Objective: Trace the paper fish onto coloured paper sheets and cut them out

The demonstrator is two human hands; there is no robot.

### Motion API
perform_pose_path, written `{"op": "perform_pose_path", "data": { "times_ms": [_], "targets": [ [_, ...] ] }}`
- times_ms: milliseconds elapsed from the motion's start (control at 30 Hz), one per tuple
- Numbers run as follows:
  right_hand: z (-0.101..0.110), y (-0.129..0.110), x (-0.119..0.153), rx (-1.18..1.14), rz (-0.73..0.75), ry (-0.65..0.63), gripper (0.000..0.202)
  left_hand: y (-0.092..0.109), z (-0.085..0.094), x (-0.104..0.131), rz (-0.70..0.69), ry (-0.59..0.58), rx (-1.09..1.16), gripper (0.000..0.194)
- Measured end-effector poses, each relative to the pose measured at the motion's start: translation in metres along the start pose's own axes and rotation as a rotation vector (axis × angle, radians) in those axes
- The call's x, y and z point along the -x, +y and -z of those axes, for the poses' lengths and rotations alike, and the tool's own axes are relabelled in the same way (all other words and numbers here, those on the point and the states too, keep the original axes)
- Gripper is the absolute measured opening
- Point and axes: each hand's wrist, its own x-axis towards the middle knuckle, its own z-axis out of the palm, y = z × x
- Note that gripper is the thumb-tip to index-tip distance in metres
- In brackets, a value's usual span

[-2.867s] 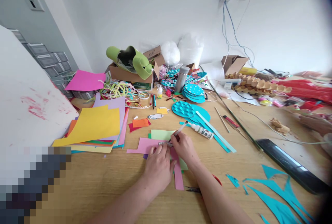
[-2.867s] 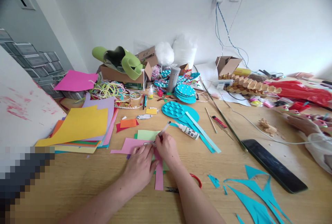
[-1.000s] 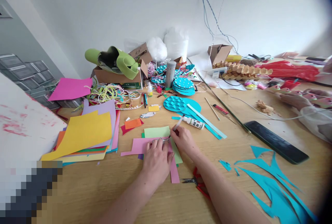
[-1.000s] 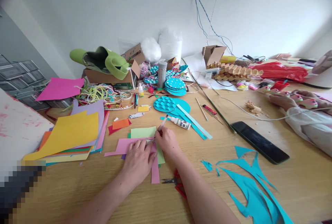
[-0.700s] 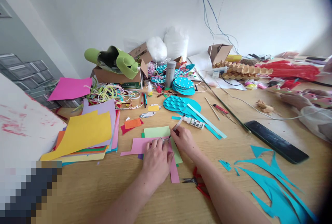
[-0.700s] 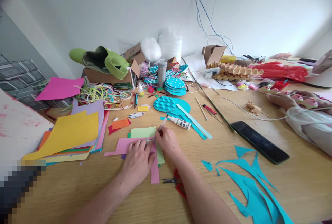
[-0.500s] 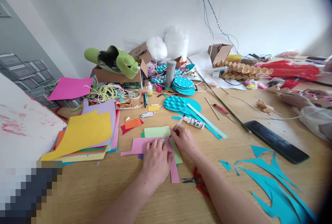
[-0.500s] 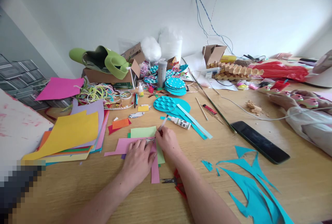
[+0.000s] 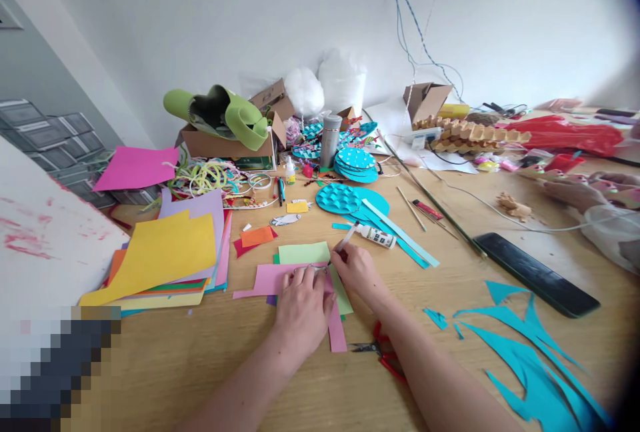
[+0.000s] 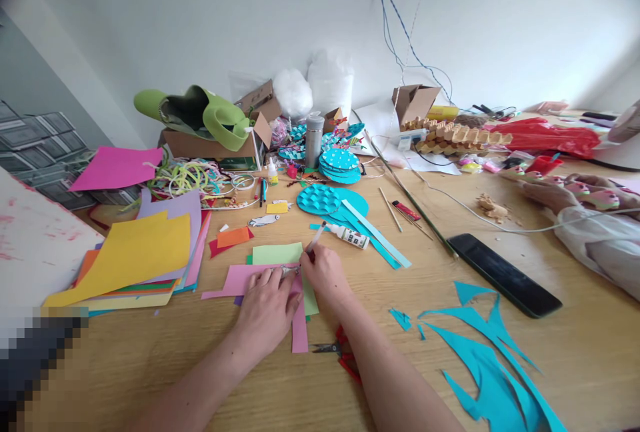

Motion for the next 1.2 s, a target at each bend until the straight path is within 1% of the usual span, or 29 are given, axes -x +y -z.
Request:
{"op": "perform_pose_path", "data": {
  "times_ms": [367, 833, 1200],
  "targets": [
    [0.0013, -0.0019, 0.0016, 0.006, 0.002, -0.016, 0.017, 0.0001, 0.0007, 0.0004, 0.006, -0.013, 0.021, 0.028],
    [-0.0009, -0.0038, 0.0041, -0.004, 0.029, -0.007, 0.017, -0.0012, -0.0011, 0.0000, -0.002, 0.000, 0.008, 0.027],
    [0.0007, -0.0033, 0.0048, -0.037, 0.026, -0.035, 0.016, -0.0009, -0.0003, -0.0014, -0.001, -0.003, 0.005, 0.026]
  ]
}}
